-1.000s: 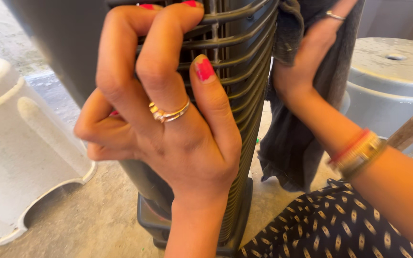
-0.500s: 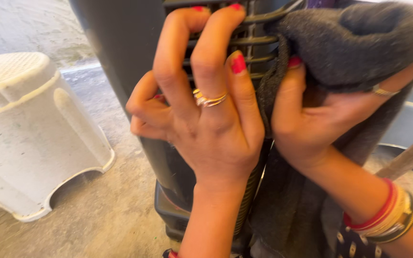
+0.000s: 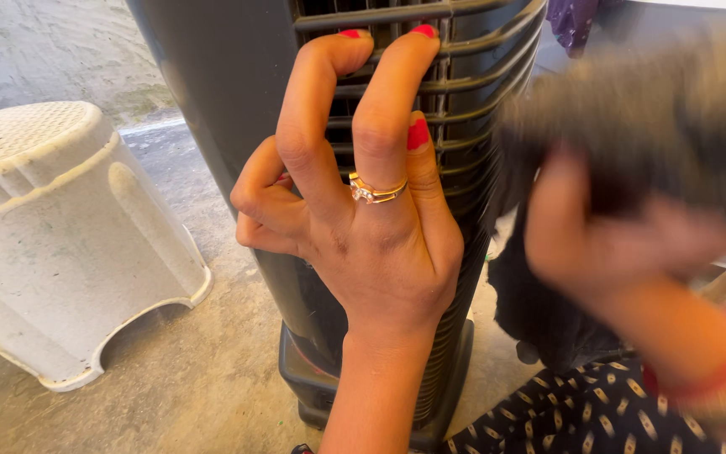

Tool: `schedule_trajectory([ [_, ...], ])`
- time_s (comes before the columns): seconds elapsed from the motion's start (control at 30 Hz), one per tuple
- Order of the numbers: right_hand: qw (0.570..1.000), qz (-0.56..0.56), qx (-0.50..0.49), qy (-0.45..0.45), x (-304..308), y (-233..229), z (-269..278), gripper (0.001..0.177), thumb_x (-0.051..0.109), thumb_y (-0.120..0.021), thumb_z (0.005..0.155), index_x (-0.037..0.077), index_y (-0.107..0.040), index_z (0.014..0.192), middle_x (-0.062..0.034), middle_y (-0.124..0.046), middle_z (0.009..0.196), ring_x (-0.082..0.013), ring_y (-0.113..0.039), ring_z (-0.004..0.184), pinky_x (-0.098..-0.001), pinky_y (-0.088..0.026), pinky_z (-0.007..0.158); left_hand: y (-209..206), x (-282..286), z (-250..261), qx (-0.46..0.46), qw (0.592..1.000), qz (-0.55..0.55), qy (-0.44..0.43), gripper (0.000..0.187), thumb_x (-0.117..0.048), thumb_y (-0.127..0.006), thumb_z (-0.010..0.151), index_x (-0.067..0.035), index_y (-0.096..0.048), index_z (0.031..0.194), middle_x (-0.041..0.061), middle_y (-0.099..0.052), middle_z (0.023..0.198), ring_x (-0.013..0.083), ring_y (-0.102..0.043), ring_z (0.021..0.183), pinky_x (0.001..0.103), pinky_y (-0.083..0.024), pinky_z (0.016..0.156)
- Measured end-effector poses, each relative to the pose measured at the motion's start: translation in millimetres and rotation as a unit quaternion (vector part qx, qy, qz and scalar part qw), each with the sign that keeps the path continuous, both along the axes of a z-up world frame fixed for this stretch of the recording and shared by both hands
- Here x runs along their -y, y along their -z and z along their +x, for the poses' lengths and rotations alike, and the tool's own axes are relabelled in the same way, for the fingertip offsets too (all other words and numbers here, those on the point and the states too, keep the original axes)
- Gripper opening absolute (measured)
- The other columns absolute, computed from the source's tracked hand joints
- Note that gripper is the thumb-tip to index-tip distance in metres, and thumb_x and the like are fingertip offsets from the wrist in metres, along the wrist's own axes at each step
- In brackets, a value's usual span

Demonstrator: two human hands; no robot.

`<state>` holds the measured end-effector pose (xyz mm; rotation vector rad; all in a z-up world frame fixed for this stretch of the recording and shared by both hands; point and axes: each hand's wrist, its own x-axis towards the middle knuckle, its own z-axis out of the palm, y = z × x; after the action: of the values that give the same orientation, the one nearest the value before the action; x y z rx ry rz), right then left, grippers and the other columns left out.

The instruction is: The person sits on the floor and wipes the front grill and side panels of a portable air cooler using a dark cloth. They hold the cooler with one hand while scrubbing the vents and edges with the other.

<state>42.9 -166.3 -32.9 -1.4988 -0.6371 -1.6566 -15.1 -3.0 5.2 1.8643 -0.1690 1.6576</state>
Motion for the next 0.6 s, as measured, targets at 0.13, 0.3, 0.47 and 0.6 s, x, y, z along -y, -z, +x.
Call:
schedule_trajectory([
  [0.13, 1.000, 0.002, -0.012, -0.004, -13.9, 12.7, -13.6, 0.066, 0.007, -0.066, 0.116, 0.001, -0.012, 0.154, -0.0135, -0.036, 0.154, -0.0171, -0.042, 0.135, -0.0266, -0.033, 0.117, 4.1, -2.4, -4.7, -0.021, 1.000, 0.002, 0.002, 0.030, -0.019, -0.057, 0.100, -0.029, -0.071, 0.125, -0.010, -0.058, 0.135, 0.0164, -0.041, 0.109, 0.034, -0.026, 0.103],
  [0.3, 1.000, -0.003, -0.007, -0.003, -6.6, 7.2, -13.3, 0.061, 0.008, -0.065, 0.116, -0.001, -0.017, 0.153, -0.0131, -0.040, 0.152, -0.0163, -0.045, 0.132, -0.0264, -0.036, 0.115, 6.5, -3.7, -3.3, -0.001, 1.000, 0.002, -0.002, 0.030, -0.018, -0.056, 0.105, -0.031, -0.069, 0.129, -0.014, -0.057, 0.138, 0.0153, -0.040, 0.113, 0.030, -0.025, 0.100],
  [0.47, 1.000, -0.009, -0.011, -0.004, -12.9, 12.2, -13.8, 0.057, 0.009, -0.065, 0.116, -0.002, -0.021, 0.151, -0.0127, -0.043, 0.149, -0.0155, -0.048, 0.130, -0.0262, -0.039, 0.113, 14.6, -2.8, 7.0, 0.026, 1.000, -0.011, 0.012, 0.029, -0.016, -0.057, 0.099, -0.023, -0.065, 0.126, -0.006, -0.060, 0.136, 0.0186, -0.043, 0.114, 0.036, -0.027, 0.104],
  [0.6, 0.999, -0.007, -0.031, -0.007, -34.5, 28.5, -30.6, 0.053, 0.010, -0.065, 0.117, -0.003, -0.025, 0.150, -0.0123, -0.046, 0.147, -0.0149, -0.050, 0.128, -0.0260, -0.041, 0.111, 31.6, -15.4, 14.5, 0.069, 0.986, -0.037, 0.144, 0.031, -0.013, -0.053, 0.094, -0.014, -0.057, 0.124, -0.002, -0.065, 0.134, 0.0177, -0.048, 0.114, 0.033, -0.032, 0.102],
])
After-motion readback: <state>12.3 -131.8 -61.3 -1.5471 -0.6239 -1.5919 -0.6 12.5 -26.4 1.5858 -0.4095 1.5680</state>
